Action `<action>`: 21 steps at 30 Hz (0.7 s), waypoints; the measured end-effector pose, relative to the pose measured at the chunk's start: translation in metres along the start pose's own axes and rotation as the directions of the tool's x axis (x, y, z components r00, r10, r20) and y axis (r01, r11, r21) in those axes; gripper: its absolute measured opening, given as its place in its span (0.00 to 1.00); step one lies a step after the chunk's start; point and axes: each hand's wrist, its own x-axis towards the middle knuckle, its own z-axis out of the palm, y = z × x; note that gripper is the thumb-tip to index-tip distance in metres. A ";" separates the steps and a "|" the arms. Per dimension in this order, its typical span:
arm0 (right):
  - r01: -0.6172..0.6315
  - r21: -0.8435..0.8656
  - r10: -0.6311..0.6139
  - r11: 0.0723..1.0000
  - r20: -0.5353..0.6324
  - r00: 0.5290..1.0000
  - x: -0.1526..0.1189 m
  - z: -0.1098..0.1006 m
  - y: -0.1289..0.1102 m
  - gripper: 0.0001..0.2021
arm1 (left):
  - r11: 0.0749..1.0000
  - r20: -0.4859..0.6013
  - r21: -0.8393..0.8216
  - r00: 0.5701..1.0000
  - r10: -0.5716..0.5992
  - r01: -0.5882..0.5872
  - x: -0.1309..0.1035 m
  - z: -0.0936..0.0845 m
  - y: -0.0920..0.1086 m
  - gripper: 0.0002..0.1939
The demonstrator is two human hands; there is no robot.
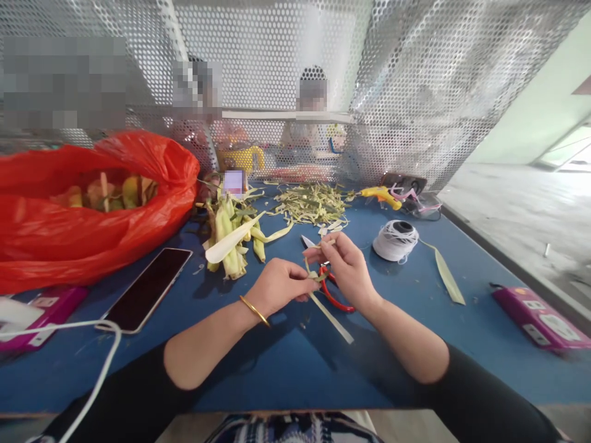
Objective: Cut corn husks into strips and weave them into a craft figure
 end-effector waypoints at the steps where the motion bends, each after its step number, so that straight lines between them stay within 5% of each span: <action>1: 0.010 -0.036 -0.010 0.999 0.000 1.000 0.001 -0.002 0.001 0.10 | 1.000 -0.017 0.001 1.000 0.005 -0.005 0.000 -0.001 0.001 0.08; 4: 0.082 -0.307 -0.075 0.948 0.035 0.997 0.004 -0.008 0.002 0.09 | 1.000 -0.061 0.006 0.998 0.012 -0.011 -0.002 -0.003 0.007 0.11; 7: 0.280 -0.596 -0.161 0.753 0.246 0.956 0.008 -0.016 -0.002 0.05 | 1.000 -0.091 -0.006 0.995 0.030 -0.031 -0.003 -0.006 0.011 0.12; 11: 0.496 -0.630 -0.244 0.597 0.447 0.861 0.012 -0.025 -0.010 0.09 | 0.996 -0.109 -0.043 0.991 0.072 -0.077 -0.002 -0.011 0.013 0.09; 16: 0.588 -0.635 -0.326 0.501 0.491 0.808 0.015 -0.029 -0.012 0.08 | 0.994 -0.126 -0.078 0.990 0.069 -0.079 0.000 -0.012 0.011 0.10; 21: 0.583 -0.726 -0.449 0.365 0.411 0.793 0.011 -0.024 -0.014 0.09 | 0.974 -0.215 -0.207 0.975 0.049 -0.095 0.006 -0.010 0.011 0.10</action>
